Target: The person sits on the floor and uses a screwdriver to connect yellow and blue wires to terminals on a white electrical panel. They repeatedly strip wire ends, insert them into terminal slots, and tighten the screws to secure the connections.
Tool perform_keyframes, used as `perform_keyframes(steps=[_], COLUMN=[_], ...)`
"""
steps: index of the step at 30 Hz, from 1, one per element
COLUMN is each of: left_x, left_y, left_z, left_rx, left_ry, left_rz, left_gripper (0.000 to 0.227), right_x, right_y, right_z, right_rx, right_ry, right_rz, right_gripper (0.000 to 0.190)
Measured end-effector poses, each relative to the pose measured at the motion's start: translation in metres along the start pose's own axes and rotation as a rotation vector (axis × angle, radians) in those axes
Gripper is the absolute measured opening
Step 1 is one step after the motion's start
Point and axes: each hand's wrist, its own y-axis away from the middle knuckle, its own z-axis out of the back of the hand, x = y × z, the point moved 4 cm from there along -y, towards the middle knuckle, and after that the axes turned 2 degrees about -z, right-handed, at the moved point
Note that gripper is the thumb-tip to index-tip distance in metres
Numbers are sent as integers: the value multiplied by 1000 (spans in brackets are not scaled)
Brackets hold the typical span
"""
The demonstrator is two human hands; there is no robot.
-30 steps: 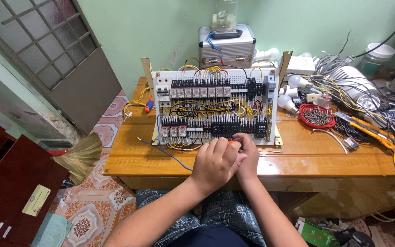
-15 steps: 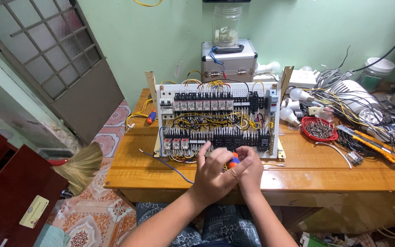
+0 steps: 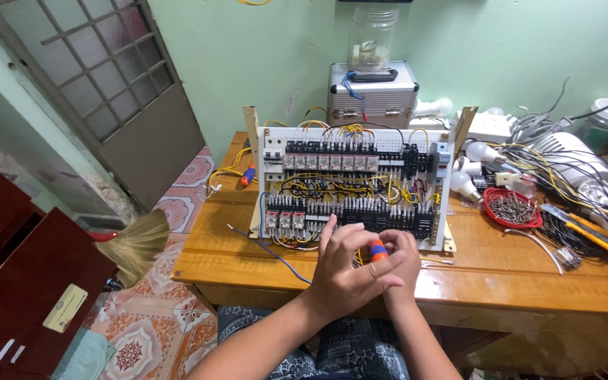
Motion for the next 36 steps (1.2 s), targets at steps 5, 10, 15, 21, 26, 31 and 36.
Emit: perform_keyframes(steps=[5, 10, 15, 21, 26, 31, 36], left_x=[-3, -7, -8, -14, -12, -14, -14], left_y=[-3, -8, -8, -5, 19, 13, 5], left_z=[6, 7, 10, 8, -15, -10, -3], left_rx=[-7, 56, -73, -70, 1, -65, -21], left_ry=[125, 195, -94, 189, 247, 114, 109], left_rz=[9, -70, -48, -2, -2, 36, 6], left_gripper=[27, 33, 25, 24, 31, 40, 34], right_x=[24, 12, 4, 20, 7, 0, 18], right_y=[7, 3, 2, 5, 2, 4, 4], right_z=[9, 4, 3, 7, 2, 0, 6], right_rx=[7, -13, 21, -9, -10, -6, -7], right_ry=[-74, -8, -58, -103, -82, -135, -13], right_rz=[-11, -72, -26, -13, -29, 20, -3], right_gripper=[14, 14, 13, 14, 14, 10, 15])
